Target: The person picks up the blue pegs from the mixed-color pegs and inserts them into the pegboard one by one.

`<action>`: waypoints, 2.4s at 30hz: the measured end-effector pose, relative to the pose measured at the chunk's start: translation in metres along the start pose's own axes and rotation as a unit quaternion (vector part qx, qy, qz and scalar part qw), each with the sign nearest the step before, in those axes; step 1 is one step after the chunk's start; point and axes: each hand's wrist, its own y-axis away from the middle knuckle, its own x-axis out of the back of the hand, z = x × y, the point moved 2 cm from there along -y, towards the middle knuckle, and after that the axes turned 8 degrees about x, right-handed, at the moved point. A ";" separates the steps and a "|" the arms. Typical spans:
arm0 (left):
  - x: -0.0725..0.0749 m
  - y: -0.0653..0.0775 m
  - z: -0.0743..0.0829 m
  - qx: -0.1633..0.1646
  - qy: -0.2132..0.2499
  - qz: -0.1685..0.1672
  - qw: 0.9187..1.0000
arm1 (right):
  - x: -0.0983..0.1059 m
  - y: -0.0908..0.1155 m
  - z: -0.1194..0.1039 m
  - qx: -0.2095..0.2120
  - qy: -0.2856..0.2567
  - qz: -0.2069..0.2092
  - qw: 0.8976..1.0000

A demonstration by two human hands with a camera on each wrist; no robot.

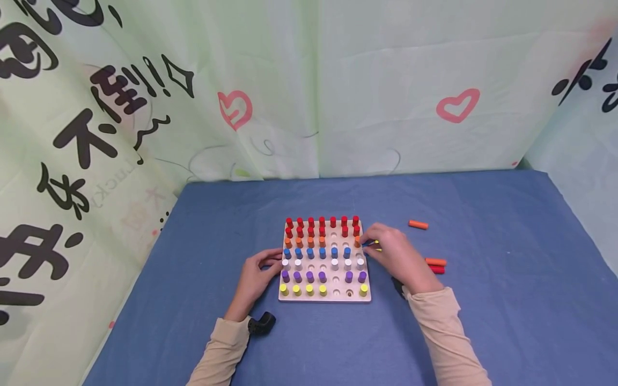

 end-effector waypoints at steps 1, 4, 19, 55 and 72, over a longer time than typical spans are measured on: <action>0.000 0.000 0.000 0.000 0.000 0.000 1.000 | -0.001 0.000 0.000 -0.001 0.000 0.000 1.000; 0.000 0.000 -0.001 0.001 0.000 0.000 1.000 | -0.003 -0.001 -0.001 -0.002 -0.004 0.001 1.000; 0.001 0.000 0.000 0.003 -0.004 0.001 1.000 | -0.013 -0.006 -0.002 -0.005 -0.029 -0.019 0.999; 0.001 0.001 0.001 -0.003 0.011 -0.001 1.000 | -0.020 -0.008 0.001 -0.010 -0.021 -0.039 0.999; 0.000 0.001 0.003 0.000 0.012 0.002 1.000 | -0.017 -0.002 -0.004 0.007 0.009 -0.029 1.000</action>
